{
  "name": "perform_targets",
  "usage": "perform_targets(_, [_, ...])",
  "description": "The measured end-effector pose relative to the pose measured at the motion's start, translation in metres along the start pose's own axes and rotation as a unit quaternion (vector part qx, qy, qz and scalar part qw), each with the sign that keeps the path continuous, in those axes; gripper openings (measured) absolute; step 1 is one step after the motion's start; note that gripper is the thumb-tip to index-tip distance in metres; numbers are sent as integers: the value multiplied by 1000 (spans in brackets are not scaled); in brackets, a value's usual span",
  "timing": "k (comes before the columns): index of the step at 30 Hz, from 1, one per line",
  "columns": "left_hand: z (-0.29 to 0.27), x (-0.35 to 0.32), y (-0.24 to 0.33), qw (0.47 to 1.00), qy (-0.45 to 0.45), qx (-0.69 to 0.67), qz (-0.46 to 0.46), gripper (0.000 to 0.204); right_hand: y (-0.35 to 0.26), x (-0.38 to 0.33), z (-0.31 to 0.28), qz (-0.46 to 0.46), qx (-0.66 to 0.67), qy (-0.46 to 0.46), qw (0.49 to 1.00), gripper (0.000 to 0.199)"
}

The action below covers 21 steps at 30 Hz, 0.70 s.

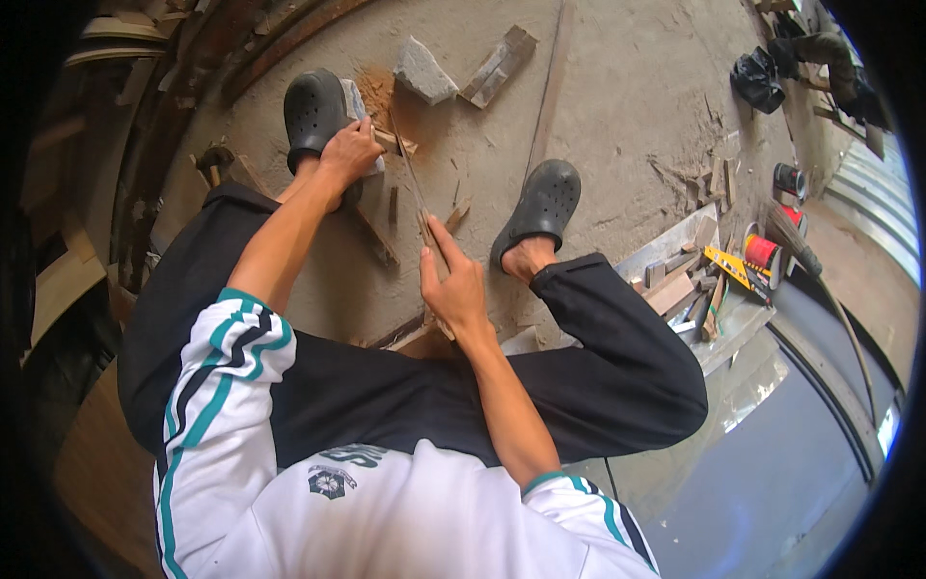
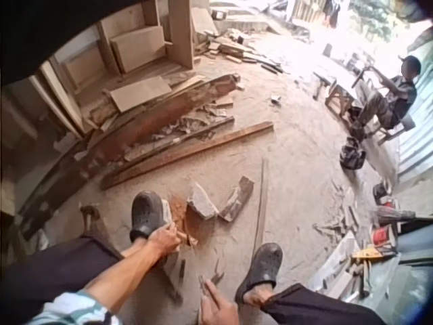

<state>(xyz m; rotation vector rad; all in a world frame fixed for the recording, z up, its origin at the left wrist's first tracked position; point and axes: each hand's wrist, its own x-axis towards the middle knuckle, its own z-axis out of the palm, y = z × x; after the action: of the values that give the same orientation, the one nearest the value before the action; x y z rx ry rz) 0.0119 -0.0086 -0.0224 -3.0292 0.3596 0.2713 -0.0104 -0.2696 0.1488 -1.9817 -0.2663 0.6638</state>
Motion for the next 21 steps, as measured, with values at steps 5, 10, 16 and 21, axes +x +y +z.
perform_targets(5, [-3,0,-8,998,-49,15,-22,19,-41,-48,-23,23,-12,-16,1000,44])
perform_targets(10, [0,-1,-9,999,7,47,2,19,-20,-45,-25,42,-19,-27,999,43])
perform_targets(16, [-3,-1,-5,999,-50,-15,-13,20,-23,-37,-19,30,-23,-23,999,44])
perform_targets(21, [-7,-3,-9,996,-85,14,-9,20,-26,-71,-33,9,-1,-14,1000,43])
